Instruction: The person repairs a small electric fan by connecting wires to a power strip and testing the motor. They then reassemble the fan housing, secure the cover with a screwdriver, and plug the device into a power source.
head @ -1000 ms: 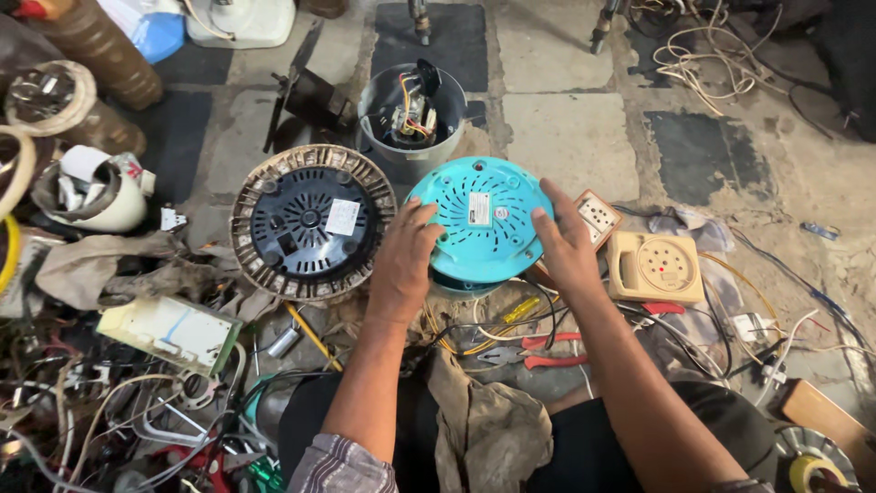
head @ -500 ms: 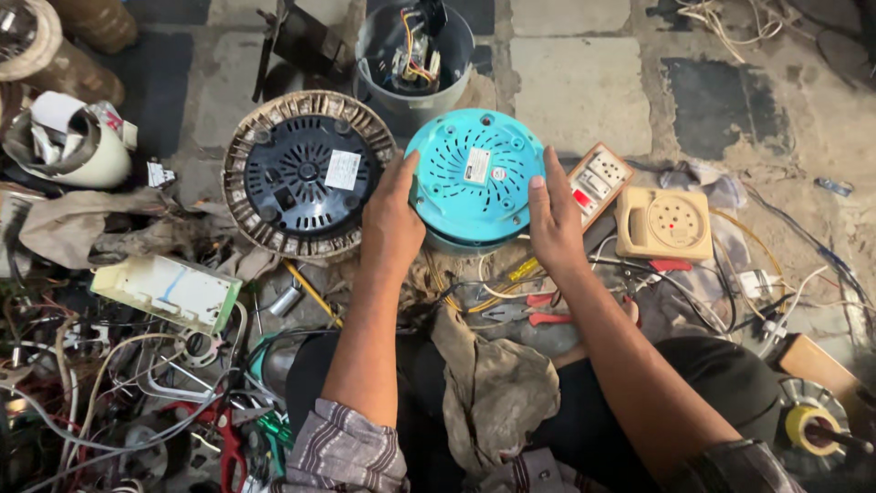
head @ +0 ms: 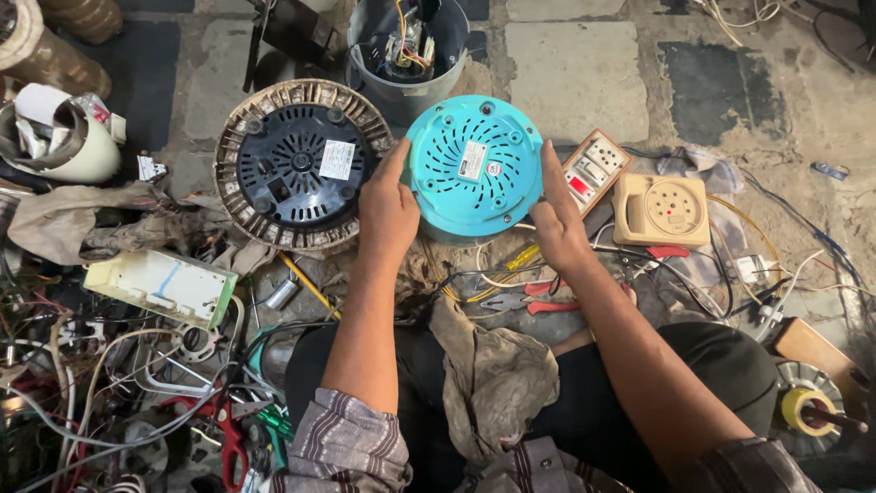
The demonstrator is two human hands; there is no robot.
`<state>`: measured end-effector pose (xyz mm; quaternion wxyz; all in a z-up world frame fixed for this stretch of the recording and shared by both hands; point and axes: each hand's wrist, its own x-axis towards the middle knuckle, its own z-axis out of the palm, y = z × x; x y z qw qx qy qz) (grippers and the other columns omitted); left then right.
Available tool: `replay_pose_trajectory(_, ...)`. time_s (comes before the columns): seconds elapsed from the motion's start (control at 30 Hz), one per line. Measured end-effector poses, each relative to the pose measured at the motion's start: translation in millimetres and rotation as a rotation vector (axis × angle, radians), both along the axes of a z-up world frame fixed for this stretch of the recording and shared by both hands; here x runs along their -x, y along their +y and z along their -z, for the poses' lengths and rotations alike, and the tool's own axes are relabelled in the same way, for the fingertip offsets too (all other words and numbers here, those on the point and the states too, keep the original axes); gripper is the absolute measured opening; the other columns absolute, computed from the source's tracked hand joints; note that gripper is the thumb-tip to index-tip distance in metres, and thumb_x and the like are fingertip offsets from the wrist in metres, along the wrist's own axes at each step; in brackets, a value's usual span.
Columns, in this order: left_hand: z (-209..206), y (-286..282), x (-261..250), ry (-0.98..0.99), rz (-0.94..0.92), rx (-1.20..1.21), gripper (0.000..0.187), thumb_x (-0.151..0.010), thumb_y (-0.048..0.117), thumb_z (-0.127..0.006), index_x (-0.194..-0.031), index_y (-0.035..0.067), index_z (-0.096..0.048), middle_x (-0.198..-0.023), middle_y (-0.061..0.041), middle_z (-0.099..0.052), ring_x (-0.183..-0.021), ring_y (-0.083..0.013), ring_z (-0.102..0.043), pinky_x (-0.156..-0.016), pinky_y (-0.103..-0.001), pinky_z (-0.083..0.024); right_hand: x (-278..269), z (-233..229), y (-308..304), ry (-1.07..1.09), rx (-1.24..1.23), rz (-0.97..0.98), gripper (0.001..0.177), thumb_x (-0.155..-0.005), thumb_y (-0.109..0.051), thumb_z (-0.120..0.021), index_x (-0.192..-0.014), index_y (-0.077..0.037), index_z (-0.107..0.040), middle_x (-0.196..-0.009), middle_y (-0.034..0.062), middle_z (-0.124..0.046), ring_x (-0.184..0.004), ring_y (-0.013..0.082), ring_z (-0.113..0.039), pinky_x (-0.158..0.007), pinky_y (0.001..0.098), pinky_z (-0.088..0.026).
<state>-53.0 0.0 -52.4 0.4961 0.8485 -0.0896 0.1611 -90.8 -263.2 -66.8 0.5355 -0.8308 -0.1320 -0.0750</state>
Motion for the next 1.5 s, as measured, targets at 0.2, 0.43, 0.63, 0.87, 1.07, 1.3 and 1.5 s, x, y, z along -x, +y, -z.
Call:
replay_pose_trajectory(0.2, -16.0, -1.1, 1.7, 0.114, 0.000, 0.147, 0.049, -0.095, 0.010, -0.042, -0.140, 0.000, -0.059, -0.135, -0.026, -0.065, -0.126, -0.0375, -0.064, -0.108, -0.041, -0.048, -6.4, -26.7, -14.7, 0.225, 0.091, -0.064, 0.100, -0.083, -0.009, -0.073, -0.161, -0.003, -0.010, -0.164, 0.0211, -0.031, -0.153, 0.0275, -0.029, -0.121, 0.0387, -0.027)
replay_pose_trajectory(0.43, -12.2, 11.2, -3.7, 0.110, 0.138, 0.336, 0.048, -0.100, 0.016, -0.042, -0.139, -0.007, -0.059, -0.140, -0.025, -0.063, -0.133, -0.0342, -0.060, -0.112, -0.037, -0.043, -19.5, -24.1, -44.6, 0.215, 0.170, -0.113, 0.091, -0.091, -0.016, -0.076, -0.164, -0.005, -0.023, -0.164, 0.0161, -0.041, -0.152, 0.0236, -0.040, -0.122, 0.0360, -0.034)
replay_pose_trajectory(0.63, 4.8, 26.7, -12.7, 0.083, 0.189, 0.523, 0.048, -0.106, 0.021, -0.039, -0.135, -0.010, -0.063, -0.139, -0.022, -0.067, -0.134, -0.0290, -0.061, -0.117, -0.035, -0.040, -42.5, -18.5, -59.4, 0.287, -0.123, -0.262, 0.086, -0.092, -0.004, -0.069, -0.164, -0.002, -0.022, -0.167, 0.0150, -0.035, -0.154, 0.0233, -0.035, -0.124, 0.0362, -0.032)
replay_pose_trajectory(0.87, 4.0, 11.4, -11.0, 0.087, 0.128, 0.362, 0.050, -0.094, 0.018, -0.063, -0.139, -0.005, -0.060, -0.144, -0.025, -0.062, -0.134, -0.0336, -0.059, -0.115, -0.039, -0.043, -29.9, -45.5, -44.1, 0.257, 0.066, -0.200, 0.082, -0.091, -0.005, -0.070, -0.161, -0.002, -0.028, -0.161, 0.0156, -0.044, -0.149, 0.0241, -0.042, -0.119, 0.0378, -0.039)
replay_pose_trajectory(1.07, -3.9, 5.1, -21.1, -0.056, 0.030, -0.088, 0.057, -0.089, 0.023, -0.076, -0.138, -0.001, -0.060, -0.144, -0.026, -0.059, -0.131, -0.0413, -0.056, -0.113, -0.046, -0.039, 22.3, -47.9, -2.4, 0.146, 0.162, 0.019, 0.075, -0.093, -0.009, -0.072, -0.157, 0.000, -0.034, -0.159, 0.0200, -0.045, -0.145, 0.0270, -0.049, -0.110, 0.0367, -0.052)
replay_pose_trajectory(1.3, -11.9, -4.1, -21.7, -0.021, 0.000, -0.242, 0.058, -0.088, 0.022, -0.075, -0.138, -0.002, -0.059, -0.142, -0.028, -0.059, -0.123, -0.0484, -0.054, -0.107, -0.049, -0.042, 14.8, -45.2, -8.1, 0.177, 0.130, 0.049, 0.077, -0.092, -0.009, -0.072, -0.157, 0.001, -0.033, -0.159, 0.0199, -0.044, -0.143, 0.0288, -0.048, -0.103, 0.0386, -0.055)
replay_pose_trajectory(1.5, -18.4, -8.9, -18.0, -0.047, 0.032, -0.365, 0.055, -0.096, 0.021, -0.070, -0.141, -0.006, -0.053, -0.141, -0.030, -0.057, -0.120, -0.0495, -0.053, -0.104, -0.052, -0.043, 16.0, -41.6, -5.1, 0.140, 0.121, 0.058, 0.075, -0.092, -0.008, -0.071, -0.157, 0.000, -0.034, -0.160, 0.0201, -0.044, -0.143, 0.0282, -0.050, -0.101, 0.0368, -0.058)
